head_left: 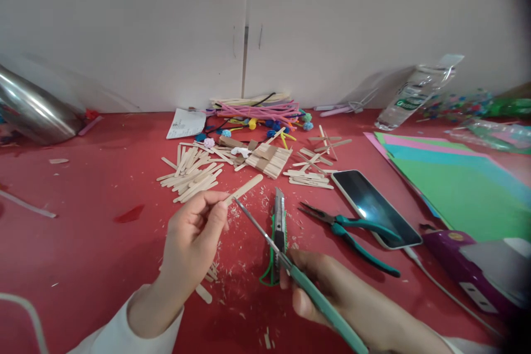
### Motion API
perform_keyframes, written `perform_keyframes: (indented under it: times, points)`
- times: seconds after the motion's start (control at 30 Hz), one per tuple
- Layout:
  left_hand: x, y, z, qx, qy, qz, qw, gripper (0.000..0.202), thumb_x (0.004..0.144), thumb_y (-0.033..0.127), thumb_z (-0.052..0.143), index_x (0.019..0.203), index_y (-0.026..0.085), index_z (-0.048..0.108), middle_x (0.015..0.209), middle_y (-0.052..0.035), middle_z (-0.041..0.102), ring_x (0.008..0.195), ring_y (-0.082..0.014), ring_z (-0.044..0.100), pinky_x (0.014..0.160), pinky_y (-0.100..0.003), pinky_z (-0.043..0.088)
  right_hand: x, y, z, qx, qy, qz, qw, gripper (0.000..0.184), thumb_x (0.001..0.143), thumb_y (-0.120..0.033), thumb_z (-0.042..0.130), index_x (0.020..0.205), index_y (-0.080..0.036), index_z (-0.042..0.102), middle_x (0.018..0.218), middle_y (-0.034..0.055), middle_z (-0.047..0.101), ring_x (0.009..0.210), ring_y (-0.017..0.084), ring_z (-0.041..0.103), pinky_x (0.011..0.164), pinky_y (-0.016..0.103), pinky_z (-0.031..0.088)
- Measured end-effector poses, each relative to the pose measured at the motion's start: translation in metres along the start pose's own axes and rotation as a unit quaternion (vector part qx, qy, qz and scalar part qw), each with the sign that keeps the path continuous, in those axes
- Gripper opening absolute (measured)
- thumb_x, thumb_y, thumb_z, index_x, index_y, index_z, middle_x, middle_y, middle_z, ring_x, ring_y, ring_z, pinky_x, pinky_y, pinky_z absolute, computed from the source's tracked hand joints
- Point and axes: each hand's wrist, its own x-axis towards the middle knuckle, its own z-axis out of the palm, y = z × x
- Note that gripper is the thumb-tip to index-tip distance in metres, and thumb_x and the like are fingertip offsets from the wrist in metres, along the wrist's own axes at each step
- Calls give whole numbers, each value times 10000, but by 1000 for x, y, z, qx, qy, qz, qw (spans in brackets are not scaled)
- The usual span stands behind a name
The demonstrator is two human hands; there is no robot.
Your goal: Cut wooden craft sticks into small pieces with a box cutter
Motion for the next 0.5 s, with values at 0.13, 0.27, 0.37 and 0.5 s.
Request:
perform_keyframes:
  times: [0.13,0.27,0.37,0.5]
  points:
    - [-4,-2,0,32,14,22,999,106,807,257,522,809,190,603,515,51,518,407,-77,419,375,-180,340,0,7,1,-20,14,-7,1000,537,734,-699,505,850,-177,551,691,-4,493,616,121,404,543,206,377]
    - [-5,-6,-1,52,31,34,998,120,826,272,521,847,197,612,532,50,510,447,-84,435,426,-181,382,1,9,1,-25,2,-11,1000,479,744,-638,556,875,-178,554,703,-12,500,607,111,399,533,197,361]
    - [-5,-7,-1,45,38,32,998,125,824,276,524,847,189,610,526,49,496,447,-82,421,423,-176,377,1,9,0,-26,-5,-10,1000,500,741,-656,543,883,-177,548,684,-20,489,584,103,384,505,193,337]
    - [-3,-7,1,13,25,11,1000,132,816,281,526,835,179,607,503,54,471,417,-75,388,386,-166,348,1,8,0,-31,8,-16,999,567,737,-725,466,850,-174,541,672,-14,487,585,109,384,502,198,330]
